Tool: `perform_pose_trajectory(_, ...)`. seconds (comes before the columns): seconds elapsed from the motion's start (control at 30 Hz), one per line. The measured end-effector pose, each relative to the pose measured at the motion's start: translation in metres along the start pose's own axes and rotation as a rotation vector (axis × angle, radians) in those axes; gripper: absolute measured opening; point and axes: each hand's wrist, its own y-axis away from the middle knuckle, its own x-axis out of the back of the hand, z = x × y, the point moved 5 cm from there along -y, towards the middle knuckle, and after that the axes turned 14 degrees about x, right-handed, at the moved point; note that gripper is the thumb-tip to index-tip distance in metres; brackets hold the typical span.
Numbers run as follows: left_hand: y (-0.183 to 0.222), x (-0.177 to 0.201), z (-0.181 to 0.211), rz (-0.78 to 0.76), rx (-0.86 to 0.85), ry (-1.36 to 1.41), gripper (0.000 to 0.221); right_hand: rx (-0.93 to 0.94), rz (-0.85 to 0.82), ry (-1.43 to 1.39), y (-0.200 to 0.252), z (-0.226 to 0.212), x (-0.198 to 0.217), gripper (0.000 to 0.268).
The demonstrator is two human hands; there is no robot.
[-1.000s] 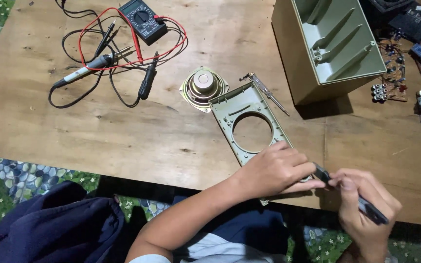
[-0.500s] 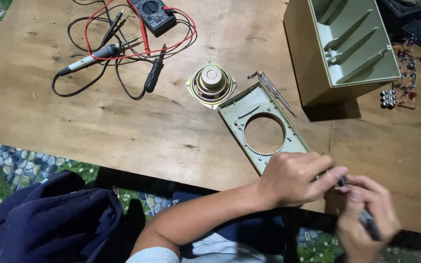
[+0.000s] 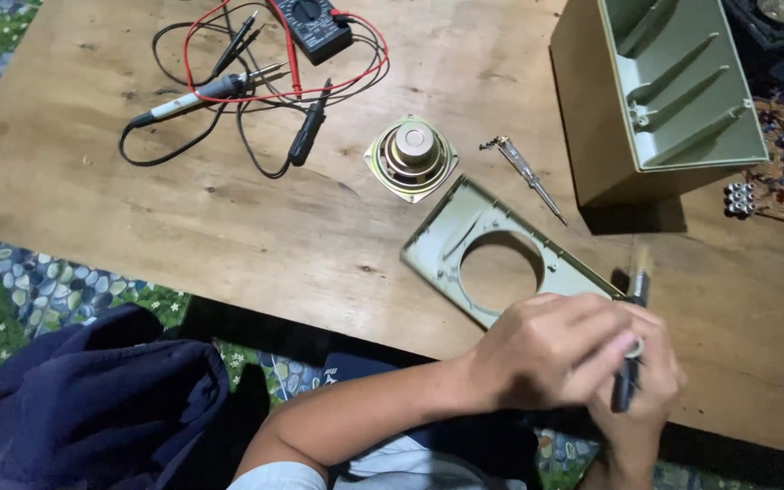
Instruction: Removing a speaker driver from a plastic housing using a screwdriver, then cleaning the housing with a brush.
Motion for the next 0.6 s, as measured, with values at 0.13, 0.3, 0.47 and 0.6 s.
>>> perform_pose_trajectory(0.13,-0.005,0.025,0.015,0.137,-0.130,-0.091,0.016,0.086,-0.023,-0.077,-0.012,0.000,0.000,0.019)
perform_pose_trajectory(0.3,-0.010,0.038,0.002,0.029,0.005,-0.163,0.034,0.018,-0.102,-0.269,-0.022,0.004,-0.026,0.031)
perform_pose_trajectory(0.47,-0.005,0.039,-0.031,0.003,0.181,-0.174,0.059,0.086,-0.159,-0.422,-0.042,-0.007,-0.052,0.034)
perform_pose_trajectory(0.6,0.001,0.044,-0.063,0.062,0.251,-0.132,0.040,-0.002,-0.015,-0.679,-0.051,-0.019,-0.049,0.035)
